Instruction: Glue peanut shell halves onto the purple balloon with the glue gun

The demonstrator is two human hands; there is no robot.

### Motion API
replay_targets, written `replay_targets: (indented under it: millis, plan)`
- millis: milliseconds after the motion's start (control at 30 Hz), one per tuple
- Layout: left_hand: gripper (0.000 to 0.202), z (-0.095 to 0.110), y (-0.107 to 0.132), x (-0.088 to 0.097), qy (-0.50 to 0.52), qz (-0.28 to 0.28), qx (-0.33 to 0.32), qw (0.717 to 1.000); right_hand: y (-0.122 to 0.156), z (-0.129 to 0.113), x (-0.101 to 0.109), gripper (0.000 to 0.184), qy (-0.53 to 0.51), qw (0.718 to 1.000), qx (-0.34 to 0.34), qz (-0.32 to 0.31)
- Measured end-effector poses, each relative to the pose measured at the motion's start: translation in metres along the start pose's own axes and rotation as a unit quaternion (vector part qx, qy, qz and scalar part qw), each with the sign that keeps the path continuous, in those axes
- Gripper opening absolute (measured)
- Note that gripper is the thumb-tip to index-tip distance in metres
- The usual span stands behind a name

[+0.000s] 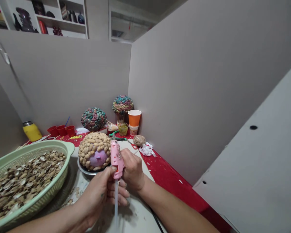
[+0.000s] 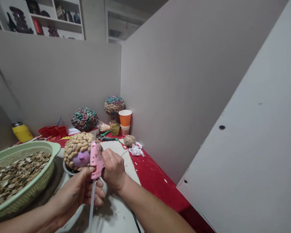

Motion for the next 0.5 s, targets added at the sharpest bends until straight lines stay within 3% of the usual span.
replay_targets:
  millis: [100,300,500]
  plan:
    - [0.053,0.004,-0.001,-0.002,0.011,-0.003,0.029,0.999,-0.001,0.001,0.002,0.021,-0.006,1.000,-0.016,-0.002]
    - [0.059,0.009,0.004,-0.011,0.090,-0.100,0.040,0.990,-0.001,0.007,0.009,0.023,-0.041,0.998,-0.056,0.007]
    - [0.057,-0.003,0.013,0.002,0.115,-0.093,0.030,0.988,-0.004,0.025,0.007,0.021,-0.116,0.981,-0.157,0.013]
Point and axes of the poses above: each hand's wrist, its own y-axis away from the middle knuckle, its own x-axis out of the back of the hand, z = x × y, the point moved 4 cm from there along -y, towards the middle knuckle, and after that the axes turned 5 degrees about -x, right-handed, at the moved point
